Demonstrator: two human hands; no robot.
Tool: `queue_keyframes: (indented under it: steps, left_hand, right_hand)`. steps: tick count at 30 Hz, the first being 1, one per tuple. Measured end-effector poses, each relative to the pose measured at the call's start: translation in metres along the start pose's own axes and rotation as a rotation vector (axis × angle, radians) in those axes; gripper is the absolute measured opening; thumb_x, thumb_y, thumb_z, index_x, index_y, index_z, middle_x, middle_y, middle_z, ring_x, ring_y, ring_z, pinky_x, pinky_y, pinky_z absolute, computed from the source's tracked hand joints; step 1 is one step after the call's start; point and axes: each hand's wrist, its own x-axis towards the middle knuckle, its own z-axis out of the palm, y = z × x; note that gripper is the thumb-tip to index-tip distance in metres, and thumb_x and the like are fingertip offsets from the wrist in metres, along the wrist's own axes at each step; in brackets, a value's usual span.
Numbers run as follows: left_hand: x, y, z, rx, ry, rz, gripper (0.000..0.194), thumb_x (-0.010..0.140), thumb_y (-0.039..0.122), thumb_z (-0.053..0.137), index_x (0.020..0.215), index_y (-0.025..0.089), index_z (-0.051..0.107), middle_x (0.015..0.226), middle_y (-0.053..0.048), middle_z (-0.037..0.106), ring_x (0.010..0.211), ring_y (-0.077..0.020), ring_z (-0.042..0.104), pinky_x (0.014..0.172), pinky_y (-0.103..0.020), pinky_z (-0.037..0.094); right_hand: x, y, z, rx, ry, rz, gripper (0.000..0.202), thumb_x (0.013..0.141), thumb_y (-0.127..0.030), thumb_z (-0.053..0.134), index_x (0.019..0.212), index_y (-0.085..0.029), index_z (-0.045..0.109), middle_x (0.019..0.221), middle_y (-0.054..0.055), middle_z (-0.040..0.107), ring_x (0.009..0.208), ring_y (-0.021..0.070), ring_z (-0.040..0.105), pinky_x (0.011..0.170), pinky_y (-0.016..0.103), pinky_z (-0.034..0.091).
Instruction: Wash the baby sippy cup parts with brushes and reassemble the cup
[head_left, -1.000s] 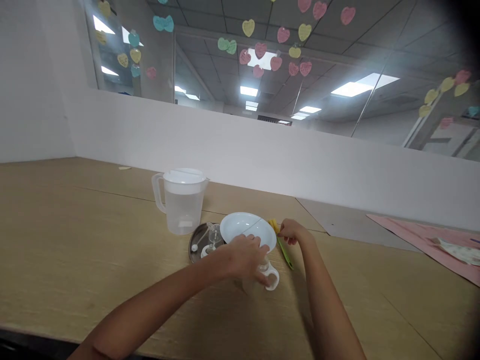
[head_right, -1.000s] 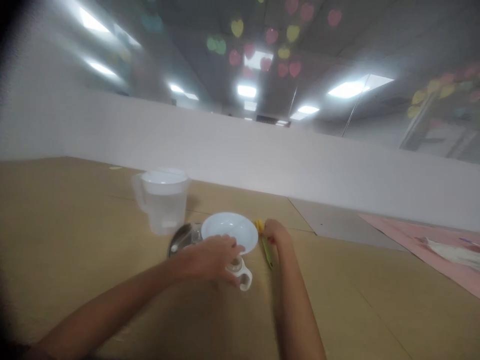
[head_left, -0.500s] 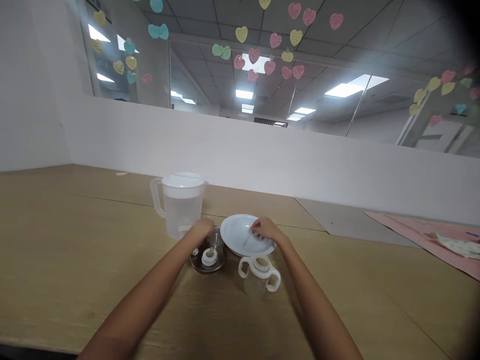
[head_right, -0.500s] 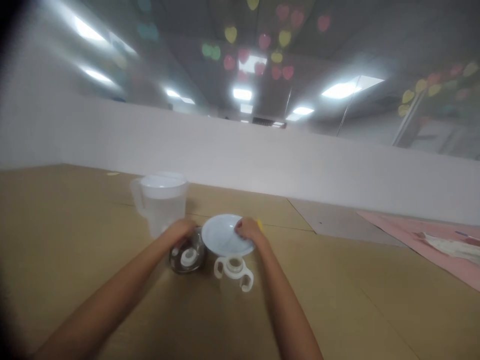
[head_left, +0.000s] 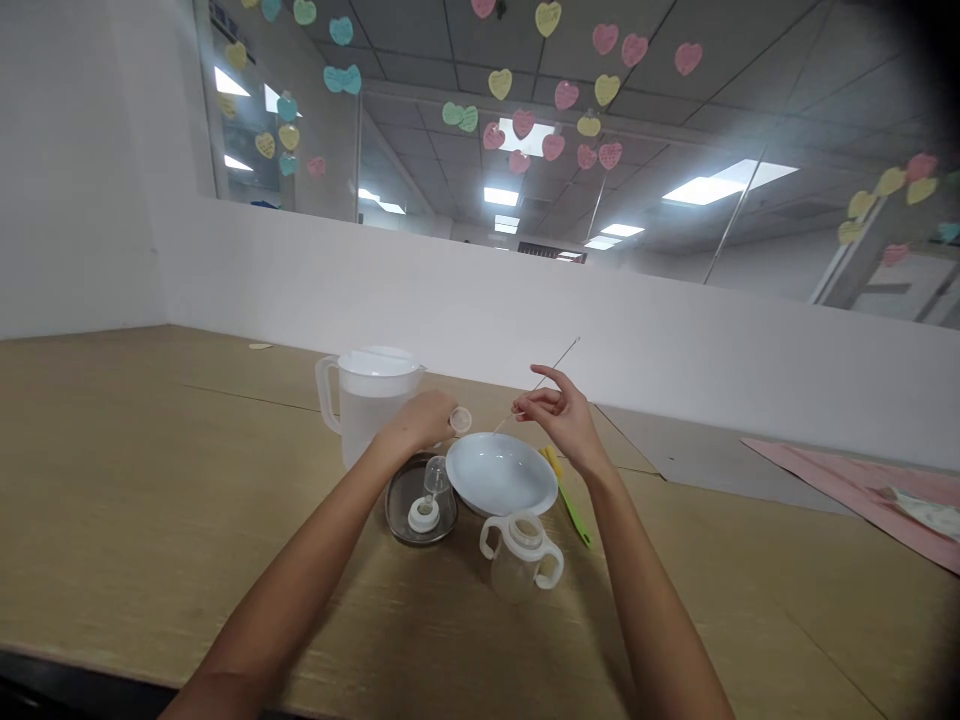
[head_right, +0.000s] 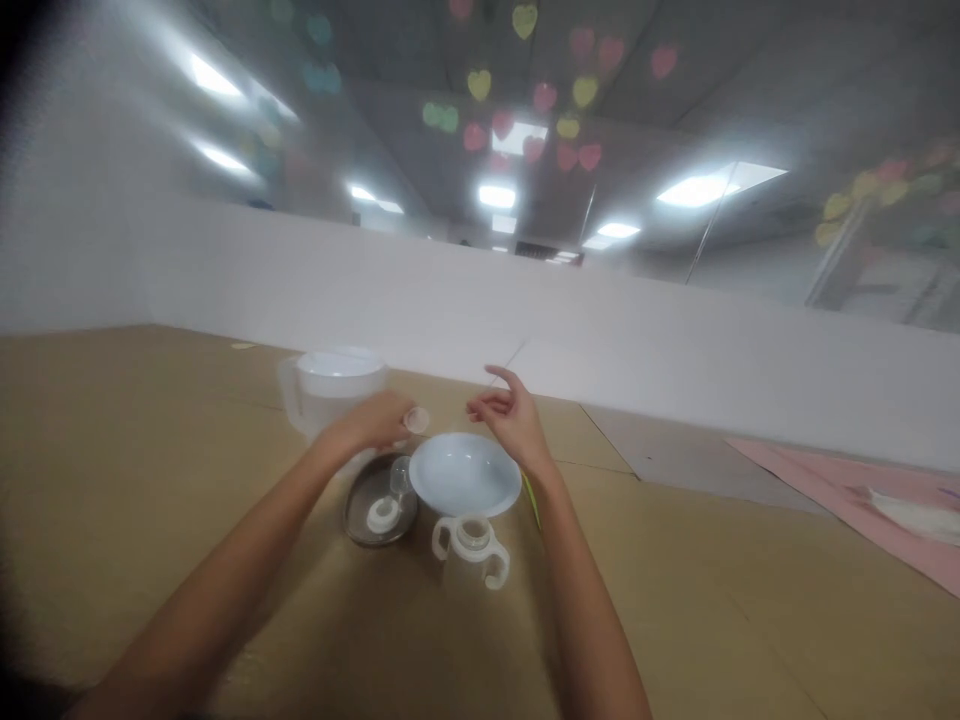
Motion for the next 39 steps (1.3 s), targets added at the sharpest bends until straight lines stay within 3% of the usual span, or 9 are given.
queue_keyframes:
  steps: [3, 5, 9, 13, 16, 20, 28, 35, 39]
  left_hand:
    - [0.002, 0.010, 0.002, -0.023, 0.089, 0.140, 0.016, 0.067, 0.018, 0.048, 0.071, 0.012, 0.062, 0.070, -0.008, 0.065, 0.063, -0.0155, 0.059, 0.057, -0.022, 0.041]
    - [0.003, 0.014, 0.007, -0.100, 0.066, 0.189, 0.016, 0.067, 0.019, 0.047, 0.072, 0.013, 0.061, 0.067, -0.006, 0.064, 0.058, -0.0139, 0.058, 0.053, -0.020, 0.040]
    - [0.004, 0.017, 0.012, -0.272, 0.006, 0.212, 0.019, 0.070, 0.020, 0.044, 0.079, 0.013, 0.060, 0.064, -0.003, 0.062, 0.044, -0.0092, 0.054, 0.044, -0.017, 0.036]
    - [0.003, 0.019, 0.010, -0.273, 0.041, 0.231, 0.017, 0.069, 0.019, 0.043, 0.071, 0.012, 0.058, 0.061, -0.002, 0.061, 0.042, -0.0082, 0.051, 0.044, -0.017, 0.035]
    - [0.002, 0.019, 0.009, -0.285, 0.051, 0.253, 0.016, 0.068, 0.018, 0.042, 0.067, 0.012, 0.057, 0.058, -0.001, 0.060, 0.042, -0.0083, 0.051, 0.045, -0.018, 0.034]
    - [0.003, 0.020, 0.010, -0.265, 0.118, 0.307, 0.016, 0.068, 0.019, 0.044, 0.062, 0.012, 0.058, 0.058, -0.001, 0.059, 0.050, -0.0099, 0.052, 0.047, -0.018, 0.032]
    - [0.011, 0.020, 0.019, -0.424, 0.272, 0.361, 0.030, 0.077, 0.038, 0.046, 0.084, 0.016, 0.066, 0.083, -0.004, 0.065, 0.076, -0.0141, 0.056, 0.067, -0.021, 0.041]
    - [0.012, 0.022, 0.018, -0.425, 0.278, 0.405, 0.030, 0.079, 0.038, 0.045, 0.079, 0.017, 0.067, 0.078, -0.002, 0.063, 0.071, -0.0120, 0.055, 0.062, -0.019, 0.039]
    - [0.013, 0.025, 0.023, -0.413, 0.223, 0.447, 0.029, 0.080, 0.036, 0.046, 0.075, 0.016, 0.066, 0.075, -0.002, 0.063, 0.069, -0.0112, 0.053, 0.061, -0.019, 0.036]
  right_hand:
    - [-0.003, -0.010, 0.011, 0.079, -0.034, -0.081, 0.028, 0.068, -0.032, 0.062, 0.091, -0.017, 0.056, 0.072, 0.002, 0.060, 0.070, 0.0146, 0.060, 0.071, 0.033, 0.051]
    - [-0.003, -0.008, 0.016, 0.072, -0.014, -0.124, 0.021, 0.069, -0.032, 0.061, 0.083, -0.016, 0.058, 0.074, 0.003, 0.061, 0.070, 0.0144, 0.060, 0.071, 0.033, 0.050]
    - [-0.001, -0.005, 0.015, 0.098, 0.061, -0.154, 0.017, 0.069, -0.030, 0.062, 0.079, -0.017, 0.058, 0.072, 0.002, 0.061, 0.066, 0.0136, 0.060, 0.068, 0.032, 0.051]
    - [-0.001, -0.011, 0.007, 0.130, 0.159, -0.196, 0.017, 0.068, -0.030, 0.063, 0.077, -0.017, 0.057, 0.068, 0.000, 0.060, 0.063, 0.0132, 0.060, 0.067, 0.032, 0.051]
    - [-0.002, -0.011, 0.006, 0.084, 0.104, -0.193, 0.016, 0.068, -0.030, 0.062, 0.076, -0.017, 0.057, 0.067, 0.001, 0.060, 0.063, 0.0130, 0.060, 0.066, 0.031, 0.051]
    - [-0.003, -0.006, 0.009, 0.001, 0.042, -0.200, 0.015, 0.071, -0.030, 0.058, 0.078, -0.017, 0.055, 0.069, 0.001, 0.059, 0.064, 0.0127, 0.059, 0.065, 0.029, 0.050]
    - [-0.004, -0.012, 0.000, -0.174, 0.197, -0.294, 0.009, 0.074, -0.026, 0.053, 0.079, -0.018, 0.054, 0.071, 0.001, 0.058, 0.066, 0.0128, 0.059, 0.066, 0.029, 0.049]
    - [-0.001, -0.008, -0.001, -0.123, 0.138, -0.197, 0.013, 0.070, -0.027, 0.056, 0.077, -0.017, 0.054, 0.069, 0.002, 0.060, 0.062, 0.0134, 0.060, 0.063, 0.028, 0.050]
    - [-0.002, -0.006, 0.002, -0.292, 0.121, -0.155, 0.015, 0.069, -0.030, 0.058, 0.075, -0.017, 0.060, 0.068, 0.002, 0.062, 0.063, 0.0131, 0.059, 0.062, 0.026, 0.048]
